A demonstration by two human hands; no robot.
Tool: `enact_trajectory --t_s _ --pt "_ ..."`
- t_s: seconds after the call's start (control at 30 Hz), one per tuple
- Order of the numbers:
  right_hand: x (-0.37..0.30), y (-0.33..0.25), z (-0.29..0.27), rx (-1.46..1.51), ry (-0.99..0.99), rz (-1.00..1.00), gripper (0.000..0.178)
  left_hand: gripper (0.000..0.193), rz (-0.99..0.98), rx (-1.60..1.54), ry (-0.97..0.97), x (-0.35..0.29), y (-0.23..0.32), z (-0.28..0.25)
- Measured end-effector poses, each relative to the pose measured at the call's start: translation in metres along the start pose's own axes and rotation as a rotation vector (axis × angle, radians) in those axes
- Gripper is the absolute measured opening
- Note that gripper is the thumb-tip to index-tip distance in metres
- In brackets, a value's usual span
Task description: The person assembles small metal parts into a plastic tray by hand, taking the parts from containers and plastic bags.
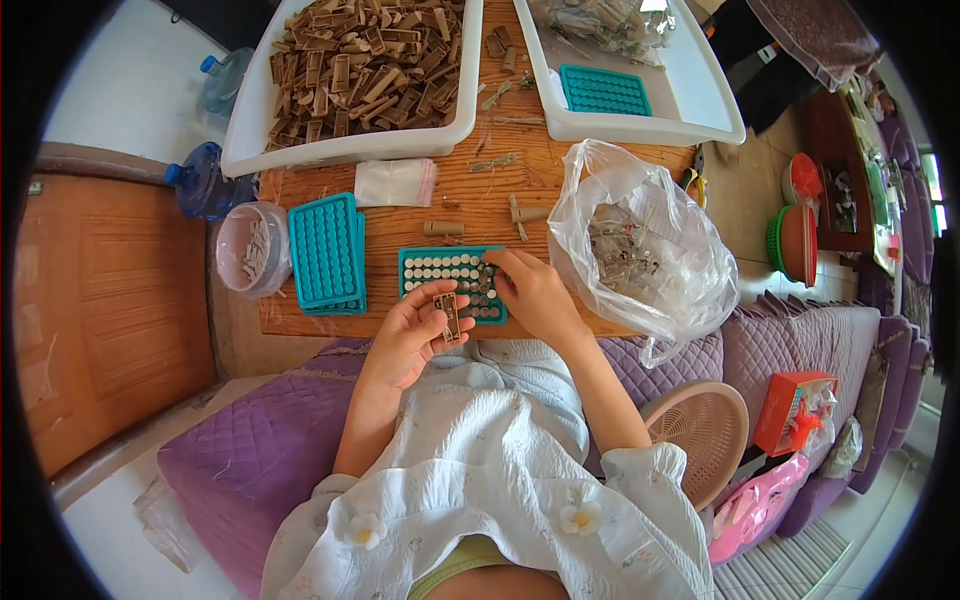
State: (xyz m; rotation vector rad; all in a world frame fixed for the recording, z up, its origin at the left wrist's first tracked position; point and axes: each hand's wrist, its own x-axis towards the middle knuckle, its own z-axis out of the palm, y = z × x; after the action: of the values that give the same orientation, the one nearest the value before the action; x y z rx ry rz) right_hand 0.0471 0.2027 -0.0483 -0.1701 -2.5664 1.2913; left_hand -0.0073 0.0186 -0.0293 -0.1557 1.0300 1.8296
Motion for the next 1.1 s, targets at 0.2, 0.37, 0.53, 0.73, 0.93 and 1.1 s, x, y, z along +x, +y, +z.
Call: enact_trajectory --t_s 0.2,0.37,0.53,0.73,0.93,1.1 --pt "-0.001 -0.018 -0.014 0.093 0.007 0.041 0.026 0.034 0.128 -0.023 -0.032 -0.006 0.0 0.002" --pt "-0.012 -0.053 -0.012 0.295 0.046 0.093 0.019 0.036 0.354 -0.005 0.033 -0.009 -0.002 0.016" --pt "-0.022 -0.069 0.0 0.406 0.057 0.053 0.019 0.035 0.469 0.087 0.049 -0.01 -0.004 0.026" --pt "-0.021 -0.07 -0.004 0.419 -0.029 0.135 0.016 0.034 0.37 -0.071 -0.009 -0.013 -0.007 0.019" --pt "-0.019 -0.073 -0.011 0.436 -0.087 0.113 0.011 0.033 0.285 -0.156 -0.075 -0.014 -0.01 0.015" --pt "-0.023 -0.078 -0.014 0.446 -0.128 0.194 0.007 0.034 0.291 -0.07 -0.075 -0.012 -0.01 0.015"
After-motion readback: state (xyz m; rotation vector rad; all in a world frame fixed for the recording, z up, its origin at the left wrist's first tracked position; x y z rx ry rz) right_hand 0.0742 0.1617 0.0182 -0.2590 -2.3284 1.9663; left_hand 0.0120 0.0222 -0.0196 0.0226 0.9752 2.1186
